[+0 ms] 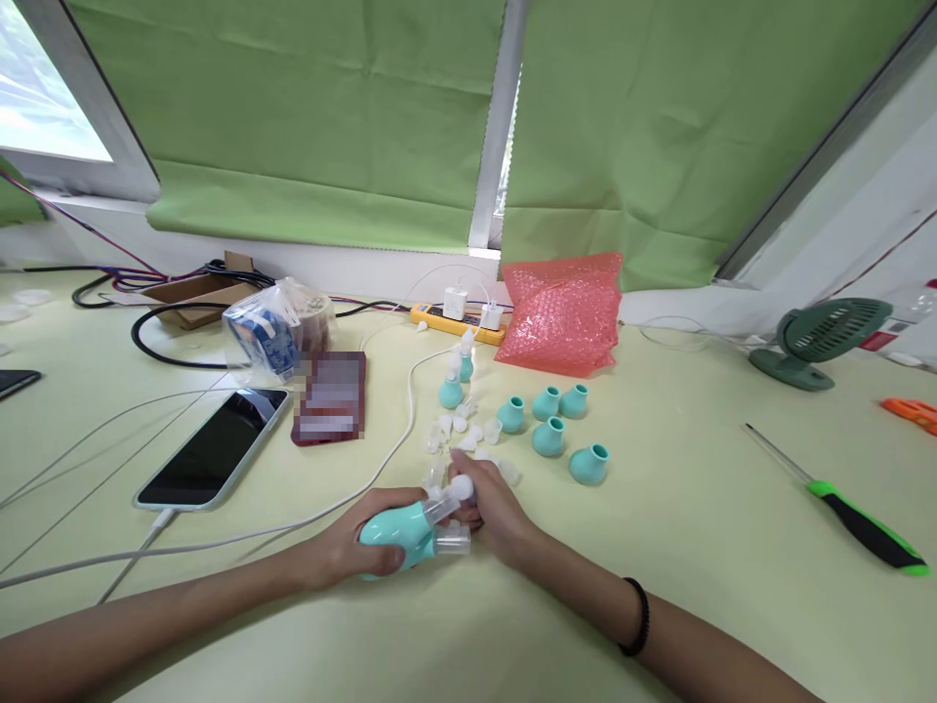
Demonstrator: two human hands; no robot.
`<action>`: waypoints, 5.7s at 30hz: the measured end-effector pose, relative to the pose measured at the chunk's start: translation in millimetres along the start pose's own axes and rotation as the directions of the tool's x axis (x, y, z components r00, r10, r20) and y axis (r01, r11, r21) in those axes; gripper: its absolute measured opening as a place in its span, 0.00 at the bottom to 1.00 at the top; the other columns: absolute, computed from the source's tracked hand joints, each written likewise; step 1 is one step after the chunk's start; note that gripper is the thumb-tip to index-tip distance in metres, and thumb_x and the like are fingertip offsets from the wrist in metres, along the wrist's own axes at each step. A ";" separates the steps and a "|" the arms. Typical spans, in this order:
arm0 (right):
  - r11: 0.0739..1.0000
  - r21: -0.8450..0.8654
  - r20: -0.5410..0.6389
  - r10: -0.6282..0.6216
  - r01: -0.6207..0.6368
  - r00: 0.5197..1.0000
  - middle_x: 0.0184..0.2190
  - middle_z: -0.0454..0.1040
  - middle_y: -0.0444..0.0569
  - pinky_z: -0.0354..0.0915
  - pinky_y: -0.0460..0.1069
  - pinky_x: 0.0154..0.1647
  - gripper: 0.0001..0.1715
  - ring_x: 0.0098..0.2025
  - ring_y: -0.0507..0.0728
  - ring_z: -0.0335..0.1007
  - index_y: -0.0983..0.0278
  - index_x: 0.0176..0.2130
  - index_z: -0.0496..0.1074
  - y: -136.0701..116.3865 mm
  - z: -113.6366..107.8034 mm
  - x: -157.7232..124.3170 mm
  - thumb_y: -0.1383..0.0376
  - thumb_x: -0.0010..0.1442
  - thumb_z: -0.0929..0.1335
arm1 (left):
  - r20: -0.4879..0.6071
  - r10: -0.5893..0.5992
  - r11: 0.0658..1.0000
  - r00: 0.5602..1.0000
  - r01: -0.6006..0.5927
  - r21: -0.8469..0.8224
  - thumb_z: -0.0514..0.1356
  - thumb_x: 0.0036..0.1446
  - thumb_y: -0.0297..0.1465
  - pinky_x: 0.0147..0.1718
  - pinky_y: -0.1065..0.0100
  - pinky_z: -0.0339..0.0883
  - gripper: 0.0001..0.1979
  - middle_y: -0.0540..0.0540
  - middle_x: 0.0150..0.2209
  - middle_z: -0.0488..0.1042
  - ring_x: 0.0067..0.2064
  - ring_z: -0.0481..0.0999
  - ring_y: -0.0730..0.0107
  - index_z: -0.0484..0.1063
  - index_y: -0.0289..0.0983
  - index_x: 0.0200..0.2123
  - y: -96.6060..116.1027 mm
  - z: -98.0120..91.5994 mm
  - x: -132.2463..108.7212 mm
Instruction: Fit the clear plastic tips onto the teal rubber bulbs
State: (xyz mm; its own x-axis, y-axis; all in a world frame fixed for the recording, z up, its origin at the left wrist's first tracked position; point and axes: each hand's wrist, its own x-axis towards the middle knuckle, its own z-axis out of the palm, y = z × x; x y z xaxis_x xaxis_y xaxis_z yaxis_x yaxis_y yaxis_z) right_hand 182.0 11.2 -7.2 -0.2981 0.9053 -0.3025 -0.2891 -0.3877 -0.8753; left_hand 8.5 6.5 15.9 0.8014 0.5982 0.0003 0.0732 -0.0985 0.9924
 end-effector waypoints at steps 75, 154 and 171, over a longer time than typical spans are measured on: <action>0.843 -0.441 0.136 -0.277 0.308 0.951 0.19 0.50 0.39 0.46 0.43 0.21 0.15 0.22 0.47 0.45 0.65 0.25 0.58 15.8 9.7 -27.2 0.57 0.50 0.65 | -0.473 0.480 0.799 0.739 -0.146 0.583 0.55 0.52 0.29 0.40 0.68 0.59 0.07 0.44 0.42 0.59 0.42 0.64 0.68 0.73 0.37 0.30 -23.8 4.0 1.4; 0.702 -0.608 0.087 -0.405 0.371 0.910 0.19 0.55 0.40 0.52 0.44 0.23 0.12 0.22 0.48 0.51 0.65 0.24 0.60 15.9 10.4 -27.5 0.59 0.51 0.63 | -0.459 0.373 0.717 0.806 0.063 0.694 0.50 0.54 0.34 0.43 0.59 0.53 0.10 0.44 0.46 0.56 0.48 0.57 0.60 0.69 0.41 0.37 -14.5 -1.7 1.2; -0.004 -0.775 0.526 -0.558 0.632 0.642 0.20 0.69 0.48 0.58 0.47 0.24 0.05 0.24 0.53 0.62 0.63 0.27 0.68 10.0 17.4 -38.1 0.63 0.50 0.64 | -0.325 0.227 0.883 0.918 -0.053 0.467 0.51 0.53 0.33 0.33 0.69 0.58 0.18 0.47 0.34 0.64 0.34 0.65 0.71 0.64 0.33 0.14 -3.2 10.4 -0.5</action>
State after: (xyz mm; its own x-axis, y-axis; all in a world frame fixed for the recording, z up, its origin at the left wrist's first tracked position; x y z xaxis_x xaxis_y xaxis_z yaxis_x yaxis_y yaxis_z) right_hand 174.6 -30.2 2.2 -0.5082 0.7063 0.4929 0.5179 0.7078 -0.4803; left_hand 14.0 -1.8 11.5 0.5590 0.7855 0.2656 0.2995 -0.4899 0.8187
